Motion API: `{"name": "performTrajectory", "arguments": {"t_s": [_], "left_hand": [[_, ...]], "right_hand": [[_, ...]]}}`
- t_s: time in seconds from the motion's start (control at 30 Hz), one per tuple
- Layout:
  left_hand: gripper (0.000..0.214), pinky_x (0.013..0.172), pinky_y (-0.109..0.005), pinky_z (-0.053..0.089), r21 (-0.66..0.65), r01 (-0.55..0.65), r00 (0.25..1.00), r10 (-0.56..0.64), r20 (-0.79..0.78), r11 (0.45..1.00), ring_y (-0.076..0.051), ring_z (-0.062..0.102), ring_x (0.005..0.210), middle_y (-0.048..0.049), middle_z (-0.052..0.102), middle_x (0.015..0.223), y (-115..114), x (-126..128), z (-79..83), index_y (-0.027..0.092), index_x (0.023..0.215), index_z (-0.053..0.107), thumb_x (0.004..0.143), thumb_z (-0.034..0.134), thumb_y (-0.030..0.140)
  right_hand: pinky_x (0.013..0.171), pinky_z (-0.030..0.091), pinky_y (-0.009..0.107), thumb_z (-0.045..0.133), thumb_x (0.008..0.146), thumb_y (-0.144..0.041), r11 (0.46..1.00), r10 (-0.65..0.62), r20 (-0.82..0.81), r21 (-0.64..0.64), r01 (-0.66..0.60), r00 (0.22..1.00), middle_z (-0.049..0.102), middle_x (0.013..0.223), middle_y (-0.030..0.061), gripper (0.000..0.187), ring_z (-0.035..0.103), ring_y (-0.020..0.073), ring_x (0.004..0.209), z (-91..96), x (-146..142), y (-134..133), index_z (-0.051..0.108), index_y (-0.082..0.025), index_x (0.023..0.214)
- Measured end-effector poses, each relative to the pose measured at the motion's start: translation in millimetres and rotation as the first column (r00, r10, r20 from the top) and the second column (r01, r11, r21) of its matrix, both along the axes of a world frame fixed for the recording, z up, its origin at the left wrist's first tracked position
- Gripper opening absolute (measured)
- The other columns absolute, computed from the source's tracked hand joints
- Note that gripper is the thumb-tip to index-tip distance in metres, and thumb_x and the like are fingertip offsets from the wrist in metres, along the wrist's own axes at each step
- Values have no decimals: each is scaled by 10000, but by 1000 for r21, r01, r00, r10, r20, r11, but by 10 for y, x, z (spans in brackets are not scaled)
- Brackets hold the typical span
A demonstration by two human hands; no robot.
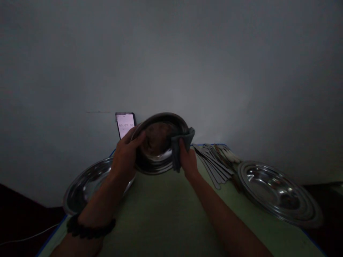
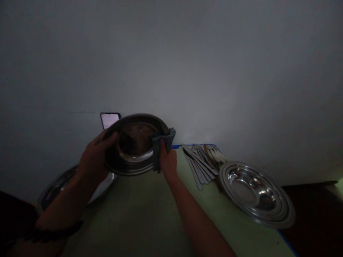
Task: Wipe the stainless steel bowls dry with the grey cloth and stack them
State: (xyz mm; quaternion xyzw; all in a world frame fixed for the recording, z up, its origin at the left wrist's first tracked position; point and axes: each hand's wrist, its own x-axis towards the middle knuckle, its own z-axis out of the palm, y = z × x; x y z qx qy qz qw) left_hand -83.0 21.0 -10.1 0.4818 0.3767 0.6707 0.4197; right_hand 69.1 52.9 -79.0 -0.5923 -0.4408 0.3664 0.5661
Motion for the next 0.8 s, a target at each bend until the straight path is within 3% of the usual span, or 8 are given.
{"name": "performTrajectory", "arguments": {"t_s": [0.07,0.17,0.23,0.33,0.5,0.57,0.63,0.8], "left_hand": [[396,849,-366,566,10,-44,989,42,141,999,-252,685,997,-28,731,1060,-6,102,-40,248,1087,662,709,749,331],[563,796,-330,588,0,-16,982,16,191,1000,-243,677,1032,-16,690,1171,-46,176,-51,312,1227,565,701,751,242],[695,793,-330,593,-10,48,992,-46,119,999,-255,663,1069,-7,675,1207,-84,131,-6,346,1287,526,660,764,167],[688,838,-359,580,-60,216,971,-220,-90,975,-288,643,1106,-16,687,1189,-140,-24,95,344,1258,572,632,792,160],[528,891,-400,532,-118,301,816,-319,-481,946,-287,648,1075,-26,690,1192,-210,-165,143,364,1222,606,724,759,282],[467,921,-425,510,-108,311,734,-311,-603,944,-291,641,1078,-36,685,1205,-234,-150,129,347,1217,626,761,724,318],[424,941,-428,497,-82,322,722,-301,-623,943,-295,625,1106,-34,683,1214,-257,-122,126,342,1205,646,784,697,333],[442,989,-464,471,14,226,865,-194,-462,974,-302,617,1130,-27,703,1179,-290,-48,182,326,1208,670,768,712,315]], "right_hand": [[541,481,310,503,806,-649,983,130,-296,-87,-162,946,685,664,81,491,663,223,663,-60,-104,12,643,-188,707],[747,552,351,633,764,-489,941,314,-485,43,-336,816,737,913,100,353,701,222,844,-70,-103,37,656,-180,932],[851,533,373,745,655,-378,953,304,-338,128,-276,891,726,1012,91,423,684,229,941,-20,9,53,622,-193,1015],[854,507,400,788,574,-293,955,80,74,279,-98,994,698,1015,83,538,651,251,962,90,225,60,559,-195,1051],[779,484,368,669,704,-241,844,-161,453,524,-116,877,634,946,71,291,599,225,880,254,357,-28,528,-198,955],[774,470,343,593,735,-174,768,-180,526,603,-215,831,610,923,48,194,579,200,865,310,363,-76,520,-218,909],[743,455,320,567,754,-173,724,-209,556,641,-255,804,589,855,29,117,562,183,817,349,385,-101,504,-228,835],[649,427,300,589,790,-424,811,-278,350,585,23,895,578,737,22,222,539,180,719,321,376,-78,493,-227,753]]}}
